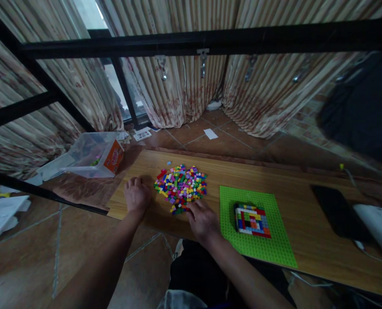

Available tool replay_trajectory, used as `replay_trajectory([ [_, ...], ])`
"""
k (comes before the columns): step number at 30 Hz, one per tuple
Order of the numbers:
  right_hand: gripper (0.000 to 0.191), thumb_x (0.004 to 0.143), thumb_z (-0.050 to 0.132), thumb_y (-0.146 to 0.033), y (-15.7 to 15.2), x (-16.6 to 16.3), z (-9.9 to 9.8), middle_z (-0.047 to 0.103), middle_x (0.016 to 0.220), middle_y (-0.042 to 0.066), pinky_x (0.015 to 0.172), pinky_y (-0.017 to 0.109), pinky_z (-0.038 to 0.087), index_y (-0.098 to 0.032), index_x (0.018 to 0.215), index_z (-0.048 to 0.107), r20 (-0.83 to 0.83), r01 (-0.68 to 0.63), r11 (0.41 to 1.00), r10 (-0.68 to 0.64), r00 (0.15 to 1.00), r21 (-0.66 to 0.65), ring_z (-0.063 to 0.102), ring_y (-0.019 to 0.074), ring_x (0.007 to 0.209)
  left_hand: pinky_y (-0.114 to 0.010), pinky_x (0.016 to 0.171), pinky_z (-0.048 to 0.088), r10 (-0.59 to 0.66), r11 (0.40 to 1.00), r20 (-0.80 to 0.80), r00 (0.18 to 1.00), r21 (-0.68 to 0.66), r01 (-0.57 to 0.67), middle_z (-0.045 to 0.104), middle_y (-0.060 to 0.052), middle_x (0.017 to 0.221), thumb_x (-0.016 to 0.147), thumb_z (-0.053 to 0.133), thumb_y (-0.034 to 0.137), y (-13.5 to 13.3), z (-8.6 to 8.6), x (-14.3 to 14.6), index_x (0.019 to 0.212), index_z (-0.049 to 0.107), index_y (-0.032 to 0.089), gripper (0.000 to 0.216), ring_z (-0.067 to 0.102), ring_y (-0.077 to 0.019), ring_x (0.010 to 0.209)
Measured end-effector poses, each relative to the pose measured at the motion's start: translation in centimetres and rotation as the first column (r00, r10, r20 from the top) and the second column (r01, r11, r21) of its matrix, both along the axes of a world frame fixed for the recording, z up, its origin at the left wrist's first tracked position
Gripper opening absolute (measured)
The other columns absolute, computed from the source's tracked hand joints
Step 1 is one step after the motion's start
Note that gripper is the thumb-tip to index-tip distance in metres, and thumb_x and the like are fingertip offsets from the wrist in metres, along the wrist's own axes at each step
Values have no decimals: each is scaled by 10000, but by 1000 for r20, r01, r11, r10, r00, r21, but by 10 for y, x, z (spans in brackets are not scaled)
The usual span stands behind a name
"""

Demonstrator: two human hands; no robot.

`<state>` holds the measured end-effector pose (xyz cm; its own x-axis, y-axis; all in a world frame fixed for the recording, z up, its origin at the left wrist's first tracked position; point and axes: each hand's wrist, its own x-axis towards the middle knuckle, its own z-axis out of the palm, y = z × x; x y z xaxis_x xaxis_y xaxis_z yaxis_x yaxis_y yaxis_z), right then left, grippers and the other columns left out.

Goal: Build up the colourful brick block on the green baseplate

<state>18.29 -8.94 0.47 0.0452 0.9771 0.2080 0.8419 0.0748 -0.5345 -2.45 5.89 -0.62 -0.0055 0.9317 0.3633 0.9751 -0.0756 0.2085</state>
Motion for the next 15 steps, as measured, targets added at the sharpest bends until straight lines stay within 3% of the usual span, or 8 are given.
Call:
replay_trajectory([
  [15,161,907,487,-204,-4,4,-5,639,917,68,770,320,444,-216,931,646,-95,9,999,-4,995,52,596,219,879,-437,906,413,40,999,0,999,-37,-40,598,-176,1112,844,415,180,-2,5,4,1086,625,99,330,521,-306,1041],
])
